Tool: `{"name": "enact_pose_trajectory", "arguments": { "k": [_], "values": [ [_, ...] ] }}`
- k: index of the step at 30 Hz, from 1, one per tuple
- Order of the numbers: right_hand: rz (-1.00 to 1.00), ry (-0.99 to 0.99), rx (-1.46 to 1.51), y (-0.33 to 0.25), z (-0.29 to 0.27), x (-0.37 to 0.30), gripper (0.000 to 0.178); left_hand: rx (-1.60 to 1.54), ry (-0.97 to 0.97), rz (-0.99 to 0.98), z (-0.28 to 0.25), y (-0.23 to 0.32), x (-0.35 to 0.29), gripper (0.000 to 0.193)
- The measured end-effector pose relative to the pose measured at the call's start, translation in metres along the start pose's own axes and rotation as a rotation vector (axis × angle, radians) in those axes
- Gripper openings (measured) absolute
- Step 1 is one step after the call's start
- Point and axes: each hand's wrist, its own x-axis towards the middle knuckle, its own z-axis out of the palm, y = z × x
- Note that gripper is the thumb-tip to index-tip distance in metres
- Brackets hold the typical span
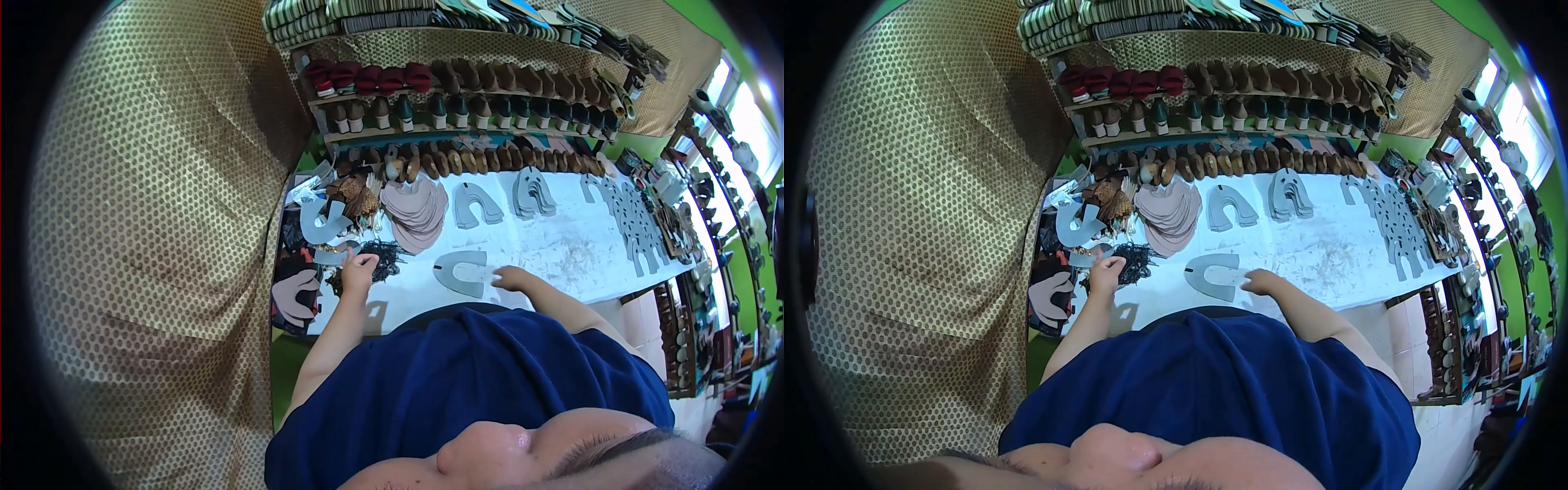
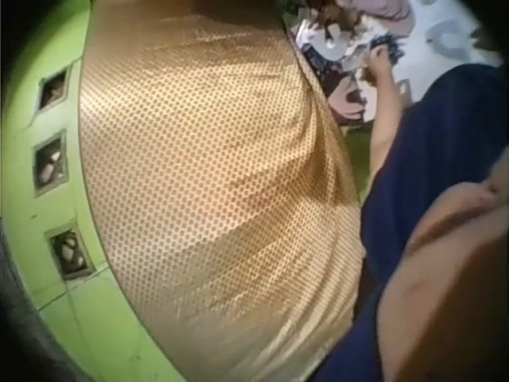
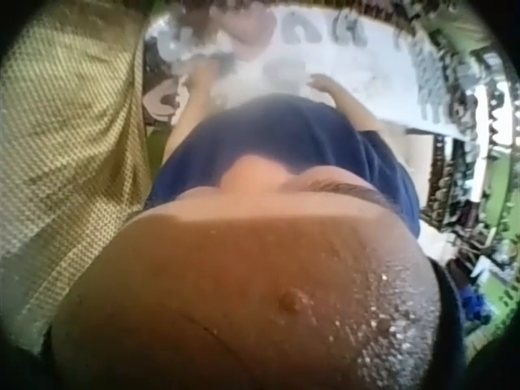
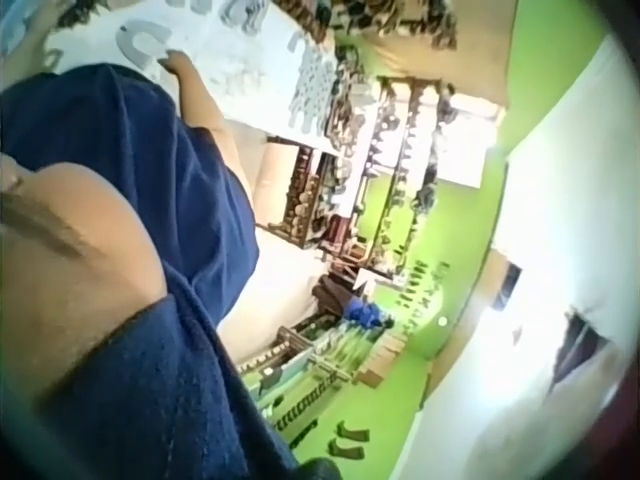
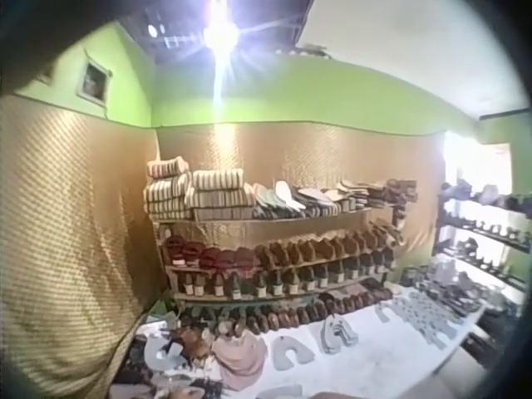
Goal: Preparing and sorting shoe components on a workbench in a factory.
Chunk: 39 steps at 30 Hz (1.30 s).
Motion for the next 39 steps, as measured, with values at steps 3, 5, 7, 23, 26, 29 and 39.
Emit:
{"name": "enact_pose_trajectory", "arguments": {
  "k": [3,5,7,23,26,29,39],
  "values": [
    [-0.188,0.219,0.193,-0.054,-0.045,-0.009,0.054,-0.456,-0.137,-0.151,0.016,0.019,-0.007,0.019],
    [-0.323,0.345,0.266,-0.085,-0.072,-0.014,0.051,-0.651,-0.236,-0.235,0.018,0.065,-0.016,0.021],
    [-0.423,0.399,0.386,-0.121,-0.097,-0.026,0.046,-0.592,-0.285,-0.164,0.017,0.083,-0.021,0.02],
    [-0.582,0.783,0.205,-0.181,-0.11,-0.071,0.004,0.171,-0.155,0.485,0.004,0.161,-0.061,0.017],
    [-0.616,0.787,0.254,-0.176,-0.109,-0.069,0.006,0.173,-0.121,0.525,0.002,0.155,-0.059,0.019],
    [-0.639,0.778,0.268,-0.173,-0.111,-0.067,0.006,0.186,-0.104,0.542,0.001,0.155,-0.054,0.018],
    [-0.675,0.722,0.224,-0.166,-0.108,-0.056,0.008,0.368,-0.087,0.805,0.012,0.171,-0.055,0.015]
  ]
}}
